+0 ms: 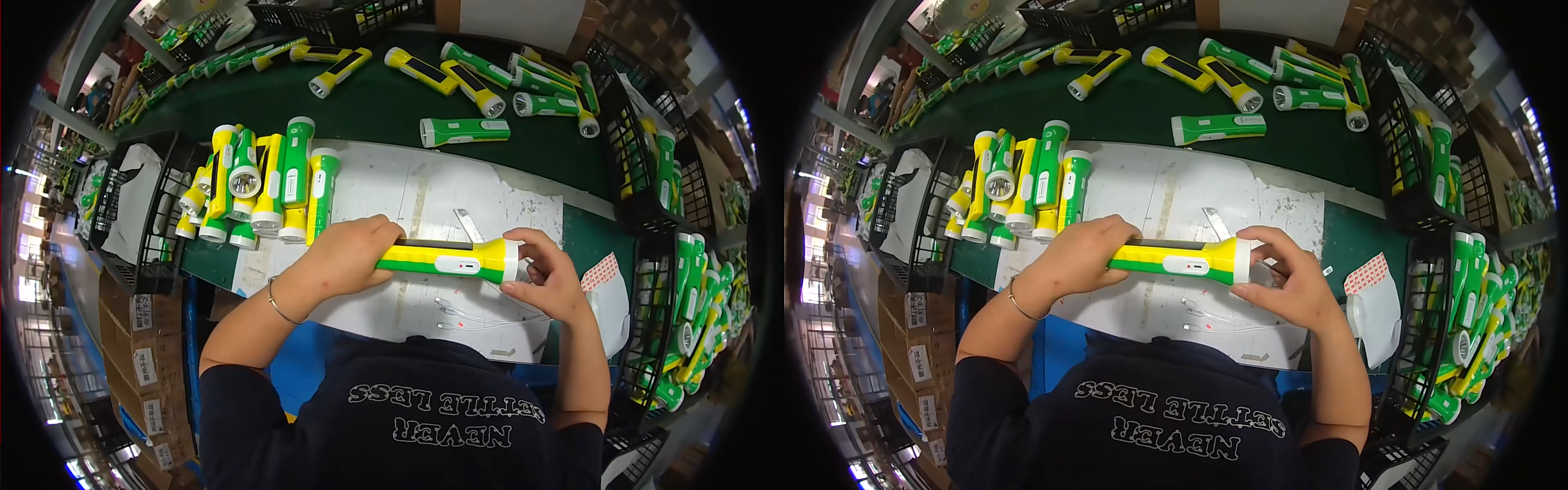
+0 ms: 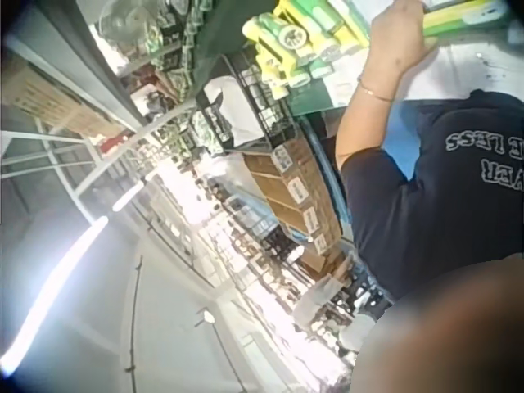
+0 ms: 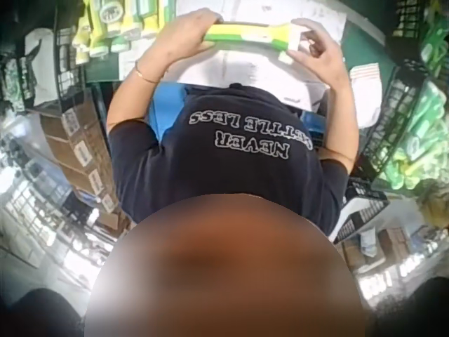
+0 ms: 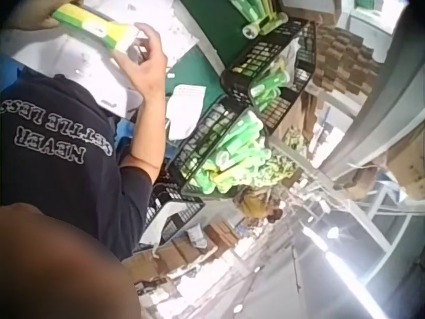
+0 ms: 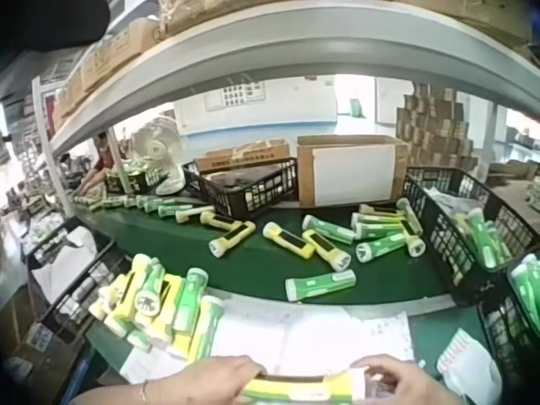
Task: Assembling flashlights by fitting component parts, applying stickers, and verifying functionality at a factory workstation.
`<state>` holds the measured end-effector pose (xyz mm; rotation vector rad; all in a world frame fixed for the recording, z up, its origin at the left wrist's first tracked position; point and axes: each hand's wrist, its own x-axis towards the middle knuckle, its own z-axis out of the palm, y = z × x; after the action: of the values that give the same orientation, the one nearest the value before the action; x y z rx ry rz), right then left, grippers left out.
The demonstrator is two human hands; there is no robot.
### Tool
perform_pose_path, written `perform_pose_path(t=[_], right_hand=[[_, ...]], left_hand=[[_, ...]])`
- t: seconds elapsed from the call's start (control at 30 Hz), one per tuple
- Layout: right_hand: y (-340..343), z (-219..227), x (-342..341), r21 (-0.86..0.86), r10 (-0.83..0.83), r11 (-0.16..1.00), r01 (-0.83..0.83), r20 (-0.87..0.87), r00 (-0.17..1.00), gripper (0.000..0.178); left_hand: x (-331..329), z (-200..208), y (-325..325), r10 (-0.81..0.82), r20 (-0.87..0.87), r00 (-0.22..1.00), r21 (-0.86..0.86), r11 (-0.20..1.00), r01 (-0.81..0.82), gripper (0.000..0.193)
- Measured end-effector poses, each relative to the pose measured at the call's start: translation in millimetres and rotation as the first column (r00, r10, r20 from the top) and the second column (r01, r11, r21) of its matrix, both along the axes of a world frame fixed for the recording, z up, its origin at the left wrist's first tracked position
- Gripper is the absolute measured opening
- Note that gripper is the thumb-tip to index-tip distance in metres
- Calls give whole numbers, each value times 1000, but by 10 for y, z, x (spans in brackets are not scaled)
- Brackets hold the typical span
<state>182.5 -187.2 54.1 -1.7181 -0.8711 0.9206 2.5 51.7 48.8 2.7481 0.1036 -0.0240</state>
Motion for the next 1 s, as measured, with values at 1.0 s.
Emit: perform_pose_path(t=[1.0], right_hand=[[213,-539,-128,23,-111,993,113,-65,992,49]], left_hand=[[77,-453,-146,4,4,1000,-582,813,-1,50]])
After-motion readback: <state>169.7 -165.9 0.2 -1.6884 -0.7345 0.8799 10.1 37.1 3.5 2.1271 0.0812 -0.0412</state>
